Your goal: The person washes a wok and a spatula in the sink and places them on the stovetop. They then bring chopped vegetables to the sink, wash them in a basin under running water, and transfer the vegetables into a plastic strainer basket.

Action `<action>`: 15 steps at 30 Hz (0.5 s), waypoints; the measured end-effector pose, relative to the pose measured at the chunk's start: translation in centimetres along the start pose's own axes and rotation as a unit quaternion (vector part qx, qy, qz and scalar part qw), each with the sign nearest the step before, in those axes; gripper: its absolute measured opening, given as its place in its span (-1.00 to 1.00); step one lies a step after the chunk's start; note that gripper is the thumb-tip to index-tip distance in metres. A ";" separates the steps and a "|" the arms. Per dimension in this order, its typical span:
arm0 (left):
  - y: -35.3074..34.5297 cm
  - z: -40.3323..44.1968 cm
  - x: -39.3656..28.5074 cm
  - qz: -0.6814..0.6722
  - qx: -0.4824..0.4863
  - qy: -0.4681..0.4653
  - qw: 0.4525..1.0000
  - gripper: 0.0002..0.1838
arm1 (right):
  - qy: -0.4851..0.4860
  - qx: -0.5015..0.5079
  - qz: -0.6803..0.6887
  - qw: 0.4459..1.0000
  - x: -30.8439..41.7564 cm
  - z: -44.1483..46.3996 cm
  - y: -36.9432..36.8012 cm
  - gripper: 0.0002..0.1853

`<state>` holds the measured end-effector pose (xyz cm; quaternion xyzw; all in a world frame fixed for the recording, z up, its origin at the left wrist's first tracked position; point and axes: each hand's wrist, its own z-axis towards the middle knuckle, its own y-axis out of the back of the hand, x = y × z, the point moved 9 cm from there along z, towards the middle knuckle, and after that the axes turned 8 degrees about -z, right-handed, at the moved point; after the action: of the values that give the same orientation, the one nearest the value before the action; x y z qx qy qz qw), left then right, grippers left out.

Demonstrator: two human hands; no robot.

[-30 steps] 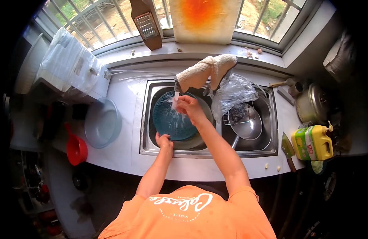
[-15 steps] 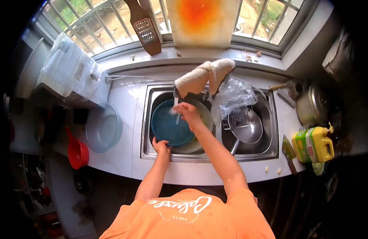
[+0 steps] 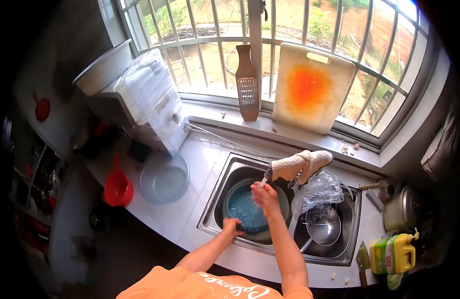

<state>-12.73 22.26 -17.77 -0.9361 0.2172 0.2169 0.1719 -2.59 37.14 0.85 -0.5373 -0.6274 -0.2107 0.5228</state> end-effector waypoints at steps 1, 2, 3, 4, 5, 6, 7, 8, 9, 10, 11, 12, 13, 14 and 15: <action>0.5 0.0 -0.8 0.019 -0.022 -0.029 0.999 -0.28 | 0.002 -0.006 -0.003 1.000 -0.9 0.6 0.4 -0.83; 0.6 0.0 -1.2 0.023 -0.022 -0.032 0.999 -0.28 | 0.004 -0.006 0.001 1.000 -1.5 0.9 0.5 -0.83; 1.0 -1.0 -2.3 0.049 -0.042 -0.061 0.996 -0.26 | 0.005 -0.020 0.004 1.000 -2.1 1.0 0.9 -0.84; 1.3 -2.1 -3.5 0.075 -0.062 -0.090 0.991 -0.24 | 0.007 -0.034 0.007 0.999 -2.9 1.3 1.4 -0.85; 1.2 -3.4 -4.7 0.120 -0.059 -0.121 0.984 -0.20 | 0.048 -0.010 0.008 0.999 -4.2 2.6 1.9 -0.83; 1.3 -4.0 -5.2 0.124 -0.059 -0.123 0.983 -0.20 | 0.048 -0.012 0.012 0.999 -4.4 2.4 2.0 -0.83; 1.2 -4.6 -6.3 0.151 -0.063 -0.163 0.973 -0.19 | 0.026 -0.039 -0.003 0.999 -5.1 2.3 2.5 -0.83; 1.0 -5.3 -7.4 0.177 -0.065 -0.203 0.961 -0.18 | 0.004 -0.067 -0.018 0.998 -5.6 2.2 3.1 -0.83; 0.6 -6.0 -8.2 0.199 -0.059 -0.228 0.951 -0.19 | -0.012 -0.076 -0.030 0.997 -5.9 2.1 3.3 -0.82; 0.7 -5.7 -8.2 0.201 -0.057 -0.229 0.951 -0.19 | -0.010 -0.078 -0.029 0.997 -5.9 2.1 3.5 -0.82; 0.6 -5.9 -9.1 0.257 -0.067 -0.292 0.919 -0.17 | -0.026 -0.078 -0.031 0.996 -6.1 2.0 3.6 -0.81; 0.1 -6.4 -10.0 0.311 -0.077 -0.354 0.879 -0.15 | -0.041 -0.079 -0.033 0.996 -6.2 2.0 3.7 -0.81; -1.1 -9.2 -11.4 0.359 -0.091 -0.432 0.822 -0.12 | -0.041 -0.073 -0.026 0.996 -5.7 1.6 3.4 -0.80; -1.6 -10.7 -12.0 0.358 -0.090 -0.435 0.821 -0.12 | -0.037 -0.073 -0.026 0.996 -5.1 1.3 3.3 -0.80; -2.6 -12.1 -12.6 0.368 -0.062 -0.443 0.815 -0.12 | -0.042 -0.074 -0.020 0.996 -4.8 1.0 3.1 -0.81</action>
<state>-17.69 23.59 -0.94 -0.5978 0.4322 0.6680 0.0986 -0.83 36.87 -4.68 -0.5704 -0.6420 -0.2442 0.4504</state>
